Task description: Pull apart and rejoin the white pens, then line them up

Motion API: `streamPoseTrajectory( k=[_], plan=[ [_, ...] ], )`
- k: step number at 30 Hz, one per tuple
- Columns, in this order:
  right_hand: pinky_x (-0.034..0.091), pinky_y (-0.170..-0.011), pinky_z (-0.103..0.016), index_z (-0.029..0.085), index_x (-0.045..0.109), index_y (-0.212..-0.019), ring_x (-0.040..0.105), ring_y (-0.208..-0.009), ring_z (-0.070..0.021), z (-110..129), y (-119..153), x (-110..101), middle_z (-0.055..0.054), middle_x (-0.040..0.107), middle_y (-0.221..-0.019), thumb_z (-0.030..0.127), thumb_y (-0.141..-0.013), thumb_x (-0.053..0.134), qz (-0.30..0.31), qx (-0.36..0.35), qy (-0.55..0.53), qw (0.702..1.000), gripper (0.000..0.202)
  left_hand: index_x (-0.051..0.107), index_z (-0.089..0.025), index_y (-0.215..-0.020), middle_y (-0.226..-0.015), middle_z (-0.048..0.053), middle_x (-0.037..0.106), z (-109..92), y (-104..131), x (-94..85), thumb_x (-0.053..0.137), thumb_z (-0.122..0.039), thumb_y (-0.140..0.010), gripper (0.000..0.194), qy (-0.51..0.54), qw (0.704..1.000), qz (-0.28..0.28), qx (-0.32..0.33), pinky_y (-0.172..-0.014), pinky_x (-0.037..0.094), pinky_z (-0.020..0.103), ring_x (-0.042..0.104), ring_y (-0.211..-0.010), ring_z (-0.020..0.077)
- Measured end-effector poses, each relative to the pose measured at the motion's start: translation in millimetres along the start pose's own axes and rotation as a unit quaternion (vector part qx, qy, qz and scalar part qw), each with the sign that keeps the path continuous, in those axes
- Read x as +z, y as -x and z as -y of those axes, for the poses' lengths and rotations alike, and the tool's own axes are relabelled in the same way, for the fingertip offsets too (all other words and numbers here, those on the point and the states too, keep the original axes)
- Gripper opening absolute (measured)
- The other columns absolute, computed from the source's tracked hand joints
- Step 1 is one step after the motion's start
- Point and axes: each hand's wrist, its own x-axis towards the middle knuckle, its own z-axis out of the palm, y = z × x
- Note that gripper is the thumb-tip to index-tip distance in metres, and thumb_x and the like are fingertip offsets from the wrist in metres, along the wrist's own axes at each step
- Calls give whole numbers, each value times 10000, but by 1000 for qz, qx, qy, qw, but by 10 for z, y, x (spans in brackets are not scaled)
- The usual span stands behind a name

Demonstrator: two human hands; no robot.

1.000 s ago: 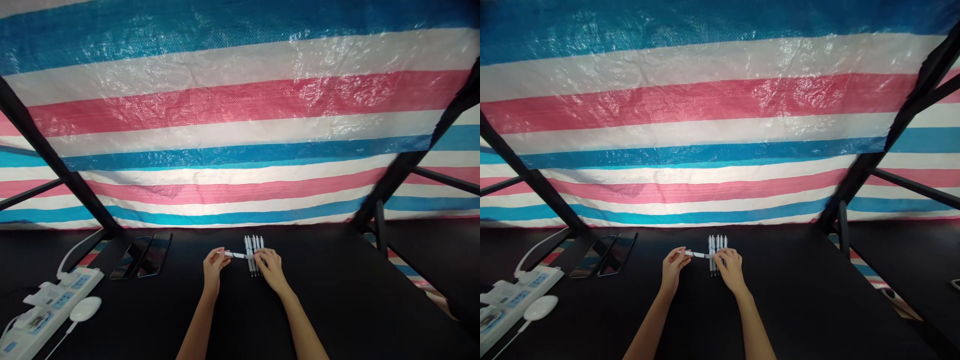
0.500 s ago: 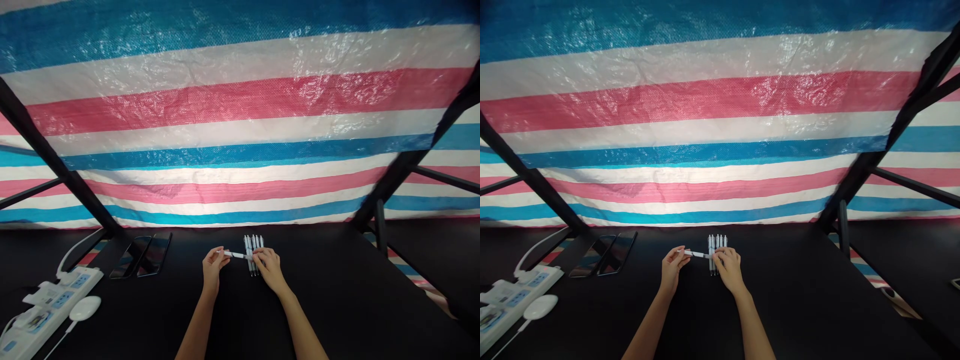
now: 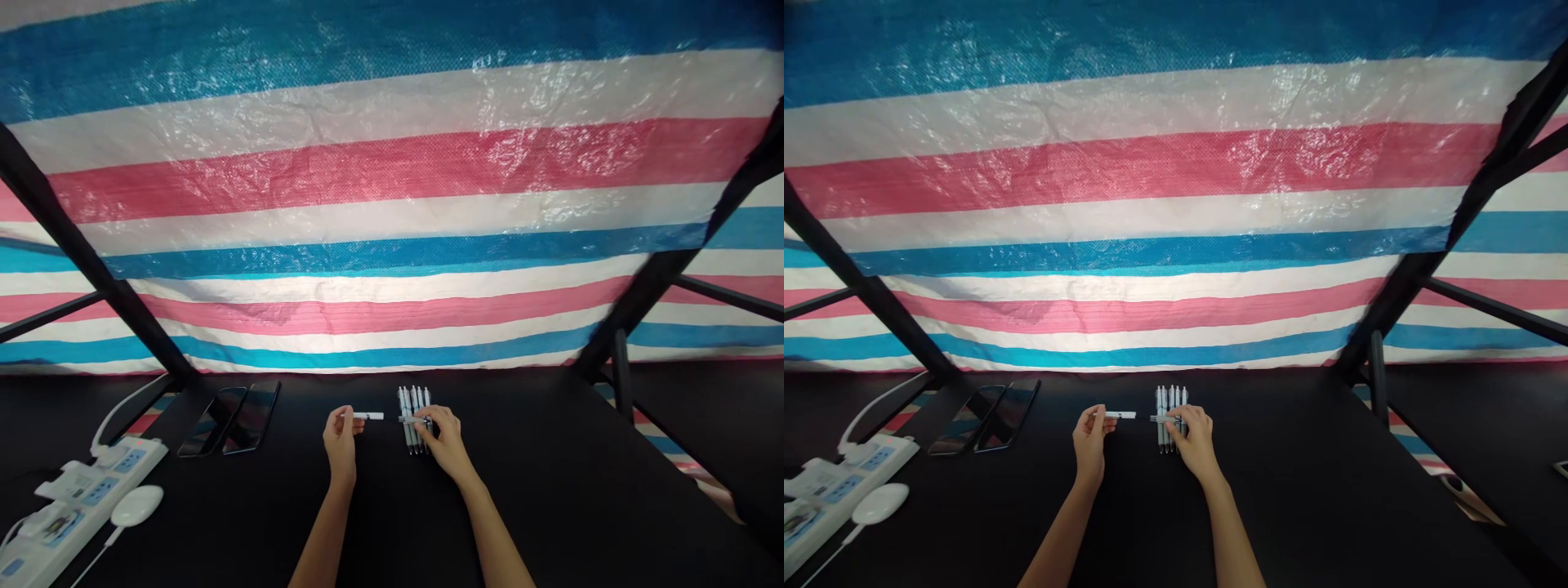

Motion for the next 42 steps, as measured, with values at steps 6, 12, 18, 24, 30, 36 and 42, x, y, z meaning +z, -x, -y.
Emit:
streamPoseTrajectory(
  k=[6,12,18,24,30,36,42],
  plan=[
    [378,-862,-433,264,654,-908,555,-978,-264,-78,-13,-53,-44,671,-971,438,-856,489,-8,26,-16,1000,245,588,-151,-901,-663,15,626,64,-44,-50,618,-512,-708,410,-28,998,-53,36,-573,501,259,623,-607,149],
    [387,-865,-431,256,655,-914,561,-959,-259,-162,-16,-91,-50,675,-954,437,-868,459,-31,29,-22,999,270,581,-151,-937,-680,17,619,82,-51,-58,613,-502,-716,416,-26,997,-59,30,-588,494,266,619,-622,152],
    [377,-885,-434,254,653,-930,556,-967,-263,-236,-27,-110,-47,674,-979,459,-848,477,-39,48,-32,998,283,588,-147,-930,-696,18,620,103,-64,-62,608,-505,-719,415,-12,997,-68,25,-584,484,263,614,-612,138],
    [397,-873,-421,260,659,-927,565,-962,-263,-239,-30,-115,-49,676,-978,449,-846,475,-44,45,-30,998,276,591,-143,-943,-697,25,625,113,-69,-58,602,-518,-718,438,-22,998,-51,29,-572,484,264,614,-608,142],
    [388,-880,-425,264,666,-927,563,-968,-264,-209,-23,-112,-49,677,-977,453,-847,474,-39,46,-23,998,281,598,-136,-933,-670,23,620,111,-66,-49,601,-536,-709,459,-33,998,-37,39,-570,487,263,619,-601,146],
    [386,-875,-421,256,660,-913,563,-959,-260,-174,-22,-91,-52,676,-959,448,-850,469,-39,40,-37,998,277,597,-134,-910,-663,28,628,57,-39,-28,604,-544,-696,463,-40,998,-23,33,-577,500,279,624,-595,156],
    [397,-844,-405,255,657,-899,569,-942,-257,-107,-23,-52,-49,681,-937,424,-845,484,-28,26,-28,999,249,607,-135,-886,-672,40,650,10,-13,-6,616,-517,-697,426,-50,998,16,29,-597,525,294,651,-633,176]
  ],
)
